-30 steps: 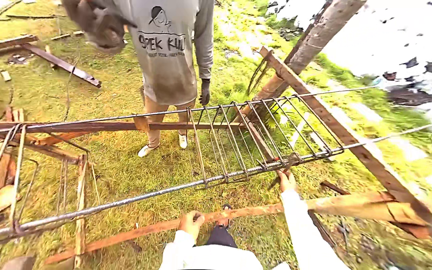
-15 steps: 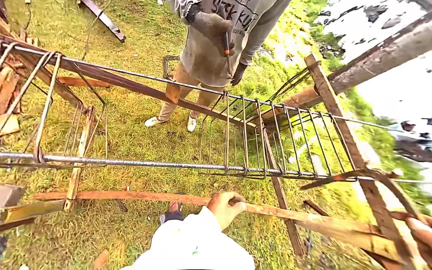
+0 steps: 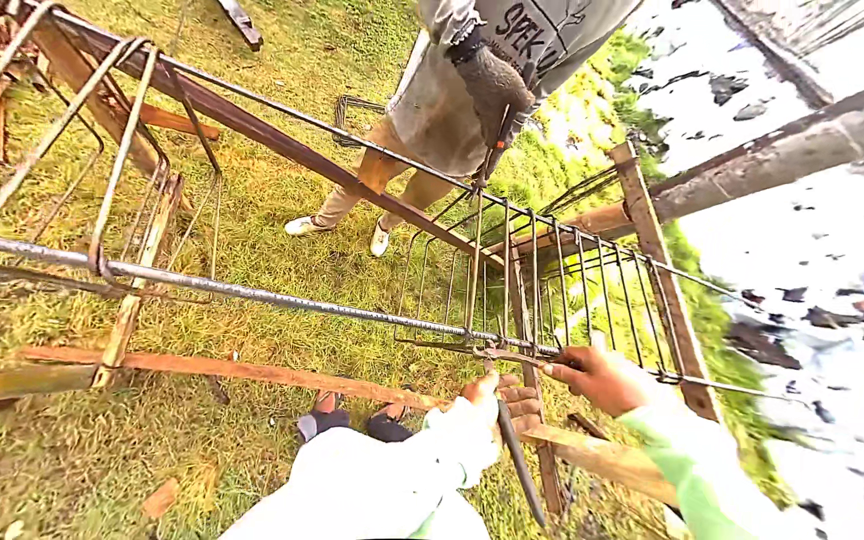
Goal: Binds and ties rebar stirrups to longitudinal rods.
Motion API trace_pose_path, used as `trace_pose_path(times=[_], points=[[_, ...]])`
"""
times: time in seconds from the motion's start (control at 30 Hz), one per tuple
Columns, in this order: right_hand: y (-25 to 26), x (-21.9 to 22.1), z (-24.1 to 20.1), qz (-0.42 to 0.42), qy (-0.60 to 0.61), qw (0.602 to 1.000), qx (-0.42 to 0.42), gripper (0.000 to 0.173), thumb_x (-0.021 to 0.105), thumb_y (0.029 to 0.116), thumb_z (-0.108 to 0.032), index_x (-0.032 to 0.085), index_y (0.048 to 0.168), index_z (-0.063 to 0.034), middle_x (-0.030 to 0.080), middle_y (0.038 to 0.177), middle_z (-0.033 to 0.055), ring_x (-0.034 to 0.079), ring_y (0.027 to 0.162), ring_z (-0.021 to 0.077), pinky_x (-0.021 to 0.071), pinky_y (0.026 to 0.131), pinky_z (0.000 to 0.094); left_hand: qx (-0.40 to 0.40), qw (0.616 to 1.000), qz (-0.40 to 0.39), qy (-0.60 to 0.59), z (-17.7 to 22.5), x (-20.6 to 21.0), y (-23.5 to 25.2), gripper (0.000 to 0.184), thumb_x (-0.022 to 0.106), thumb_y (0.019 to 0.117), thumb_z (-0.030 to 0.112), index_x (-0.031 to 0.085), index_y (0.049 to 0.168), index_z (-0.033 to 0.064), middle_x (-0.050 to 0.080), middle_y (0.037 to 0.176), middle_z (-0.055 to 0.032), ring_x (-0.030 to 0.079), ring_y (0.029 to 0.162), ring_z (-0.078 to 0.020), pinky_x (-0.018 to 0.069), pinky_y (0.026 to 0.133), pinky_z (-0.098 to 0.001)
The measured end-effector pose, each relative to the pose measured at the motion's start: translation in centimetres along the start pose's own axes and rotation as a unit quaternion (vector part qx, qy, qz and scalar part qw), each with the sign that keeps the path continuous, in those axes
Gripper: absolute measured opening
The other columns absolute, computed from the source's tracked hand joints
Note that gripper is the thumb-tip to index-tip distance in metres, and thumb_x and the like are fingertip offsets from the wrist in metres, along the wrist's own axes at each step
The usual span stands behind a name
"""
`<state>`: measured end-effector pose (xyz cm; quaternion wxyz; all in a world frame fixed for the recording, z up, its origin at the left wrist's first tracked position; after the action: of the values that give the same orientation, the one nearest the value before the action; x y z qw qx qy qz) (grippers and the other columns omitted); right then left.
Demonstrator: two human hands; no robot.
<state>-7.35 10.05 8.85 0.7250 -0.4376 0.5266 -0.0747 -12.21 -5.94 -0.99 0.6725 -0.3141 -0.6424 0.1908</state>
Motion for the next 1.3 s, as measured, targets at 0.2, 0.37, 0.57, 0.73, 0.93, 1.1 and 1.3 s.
trace_pose_path(times=[0.2,0.37,0.57,0.73,0.93,1.1,1.3], points=[[1.7,-1.5,-1.7,-0.014,-0.001,1.0,0.02,0.039,0.061,0.1033,-0.043,0.071,0.109,-0.006,0.07,0.087,0.0124,0.066,0.075,0.0249,0.0543,0.076,0.0496,0.007,1.0,-0.017,-0.024,2.0,0.9,0.0,0.05,0.022,0.1144,0.038,0.049,0.134,0.0003,0.072,0.105,-0.0151,0.072,0.084,-0.0213,0.0591,0.074,-0.0341],[1.6,-1.7,-3.1,-0.009,-0.035,0.999,0.028,0.039,0.06,0.1032,-0.044,0.073,0.107,-0.0075,0.071,0.09,0.0126,0.068,0.081,0.0271,0.0536,0.082,0.0525,0.005,0.999,-0.009,-0.04,2.4,1.1,0.5,0.047,0.022,0.1146,0.037,0.046,0.136,0.0023,0.072,0.108,-0.0149,0.072,0.084,-0.0209,0.0583,0.073,-0.0335],[-0.2,-1.9,-5.5,0.004,-0.124,0.991,0.046,0.039,0.056,0.105,-0.043,0.073,0.111,-0.0081,0.073,0.103,0.0174,0.069,0.1,0.0358,0.0507,0.09,0.0602,-0.009,0.999,-0.006,-0.033,2.1,1.7,1.0,0.045,0.027,0.1144,0.036,0.046,0.141,0.0047,0.071,0.115,-0.0155,0.071,0.087,-0.0227,0.0569,0.074,-0.0363],[-0.4,-2.2,-6.2,-0.005,-0.15,0.988,0.046,0.04,0.055,0.1056,-0.044,0.073,0.111,-0.0089,0.073,0.103,0.017,0.069,0.101,0.0355,0.051,0.09,0.0594,-0.017,1.0,0.006,-0.025,2.1,1.9,1.1,0.044,0.027,0.1144,0.034,0.048,0.14,0.0047,0.07,0.115,-0.0147,0.07,0.085,-0.0215,0.0563,0.072,-0.0349],[-1.3,-2.4,-8.2,-0.027,-0.183,0.98,0.073,0.038,0.052,0.1074,-0.041,0.072,0.115,-0.0093,0.073,0.109,0.017,0.069,0.107,0.0361,0.0509,0.093,0.0583,-0.03,0.999,0.017,-0.036,1.8,2.8,1.9,0.044,0.031,0.1138,0.036,0.052,0.133,0.0021,0.066,0.104,-0.0165,0.067,0.083,-0.0235,0.0565,0.074,-0.038],[-0.9,-2.5,-6.9,-0.07,-0.192,0.979,0.024,0.059,0.046,0.1039,-0.06,0.07,0.116,-0.0079,0.072,0.105,0.019,0.069,0.103,0.038,0.0512,0.09,0.0619,-0.043,0.999,0.007,-0.02,1.7,2.7,2.1,0.044,0.033,0.113,0.039,0.052,0.132,0.0033,0.063,0.106,-0.0159,0.066,0.085,-0.0233,0.0572,0.074,-0.0382],[-3.3,0.7,-7.1,-0.122,-0.293,0.945,0.078,0.108,0.08,0.0862,-0.03,0.01,0.165,-0.008,0.04,0.155,0.0282,0.044,0.139,0.0494,0.0421,0.107,0.0646,-0.057,0.998,-0.034,0.001,1.1,2.4,3.6,0.052,0.031,0.1124,0.044,0.05,0.14,0.0036,0.063,0.12,-0.0178,0.065,0.101,-0.0262,0.0552,0.086,-0.0427]])
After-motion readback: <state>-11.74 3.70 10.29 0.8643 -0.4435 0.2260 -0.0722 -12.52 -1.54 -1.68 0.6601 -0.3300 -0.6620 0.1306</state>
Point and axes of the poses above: each hand's wrist, its own y-axis towards the middle knuckle, its own x-axis out of the palm, z = x × y, the point moved 5 cm from there along y, towards the middle knuckle
